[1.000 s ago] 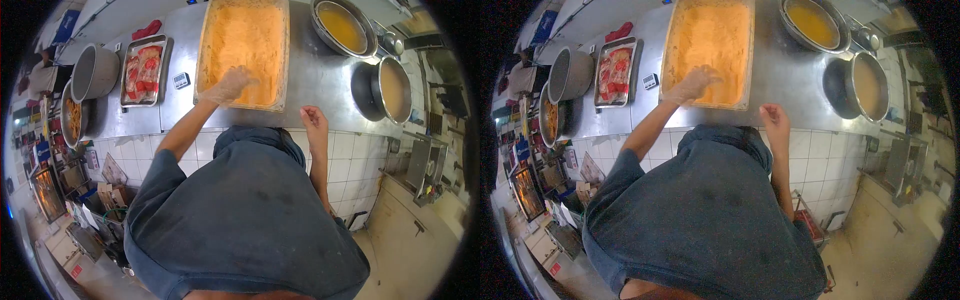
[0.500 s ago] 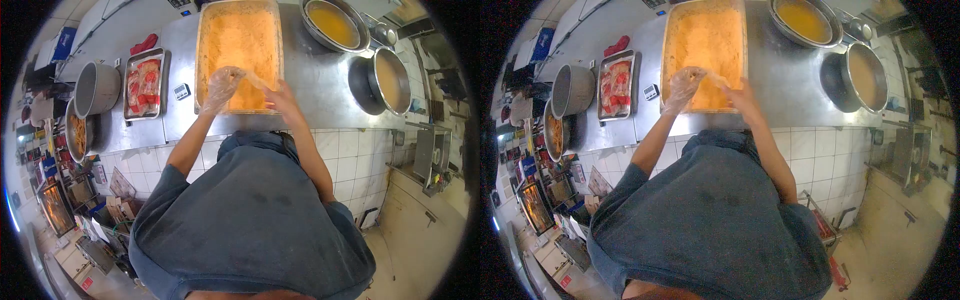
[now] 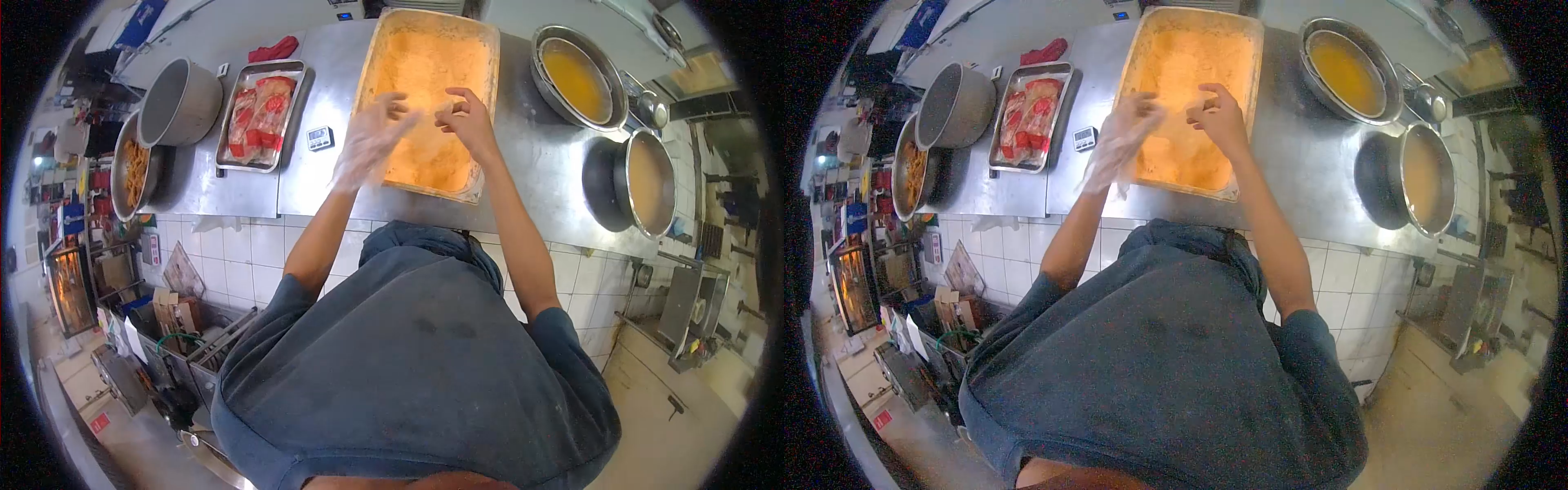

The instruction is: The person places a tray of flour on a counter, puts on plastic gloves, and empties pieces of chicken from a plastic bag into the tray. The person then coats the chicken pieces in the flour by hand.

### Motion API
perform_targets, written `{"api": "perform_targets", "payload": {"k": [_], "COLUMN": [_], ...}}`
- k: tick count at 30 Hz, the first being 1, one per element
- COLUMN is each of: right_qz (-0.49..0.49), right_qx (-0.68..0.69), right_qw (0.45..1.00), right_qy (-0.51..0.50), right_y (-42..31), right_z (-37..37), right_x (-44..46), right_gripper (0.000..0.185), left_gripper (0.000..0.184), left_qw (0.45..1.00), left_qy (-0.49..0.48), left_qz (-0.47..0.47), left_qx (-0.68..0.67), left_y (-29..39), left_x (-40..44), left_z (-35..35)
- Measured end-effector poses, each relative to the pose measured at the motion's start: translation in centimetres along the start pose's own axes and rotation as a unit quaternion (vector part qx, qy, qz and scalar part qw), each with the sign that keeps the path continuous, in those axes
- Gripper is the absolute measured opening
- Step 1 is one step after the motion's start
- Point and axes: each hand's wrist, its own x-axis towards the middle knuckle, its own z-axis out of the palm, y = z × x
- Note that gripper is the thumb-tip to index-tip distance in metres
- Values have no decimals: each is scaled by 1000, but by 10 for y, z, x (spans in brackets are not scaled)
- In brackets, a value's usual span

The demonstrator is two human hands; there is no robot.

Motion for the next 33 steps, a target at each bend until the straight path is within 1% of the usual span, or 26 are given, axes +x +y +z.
{"api": "perform_targets", "payload": {"k": [1, 4, 7, 10, 11, 13, 14, 16, 19, 20, 21, 22, 23, 26, 28, 29, 31, 32, 33], "right_qz": [-13, -52, -92, -102, -103, -108, -109, -118, -113, -107, -213, -317, -418, -361, -360, -363, -305, -273, -266], "right_qx": [-5, -45, -122, -183, -198, -165, -149, -174, -222, -240, -256, -268, -275, -314, -369, -396, -490, -534, -546], "right_qw": [1000, 996, 988, 978, 975, 980, 983, 978, 968, 964, 939, 901, 851, 876, 852, 836, 794, 768, 755], "right_qy": [-17, -49, -37, -20, -15, -16, -18, -1, 31, 43, 85, 125, 163, -60, -95, -111, -188, -225, -248], "right_y": [-2, 0, 4, 5, 4, 13, 19, 15, 0, -6, -12, -18, -25, -42, -21, -12, -15, -15, -12], "right_z": [0, -1, -11, -22, -24, -27, -29, -29, -29, -29, -25, -20, -15, -11, -8, -9, -12, -12, -11], "right_x": [1, 7, 10, 2, 0, 3, 4, 2, -3, -7, -12, -18, -22, -35, -19, -4, 5, 9, 13], "right_gripper": [47, 46, 47, 46, 45, 45, 45, 44, 42, 42, 40, 39, 38, 32, 27, 24, 19, 17, 14], "left_gripper": [48, 43, 39, 33, 31, 27, 26, 24, 24, 24, 25, 26, 26, 27, 26, 27, 28, 28, 28], "left_qw": [995, 985, 981, 986, 991, 997, 997, 995, 991, 993, 994, 995, 994, 990, 985, 983, 978, 973, 965], "left_qy": [-34, -126, -145, -96, -64, 1, 11, 36, 41, 25, 11, -3, -15, -65, -112, -118, -131, -134, -137], "left_qz": [1, -29, -118, -135, -117, -80, -81, -83, 16, 7, -1, -9, -10, -21, -28, -32, -48, -15, 19], "left_qx": [92, 118, 58, -30, -22, -9, 6, 37, 125, 118, 111, 104, 112, 126, 127, 137, 153, 187, 221], "left_y": [8, 2, 6, 16, 9, -4, -11, -6, -10, -11, -8, -2, 5, 32, 43, 49, 54, 51, 52], "left_x": [5, 16, 21, 11, 13, 17, 20, 22, 25, 27, 29, 30, 33, 36, 47, 53, 58, 64, 72], "left_z": [-1, 6, 1, 0, 2, 7, 11, 12, 15, 16, 17, 17, 16, 13, 12, 11, 11, 12, 14]}}
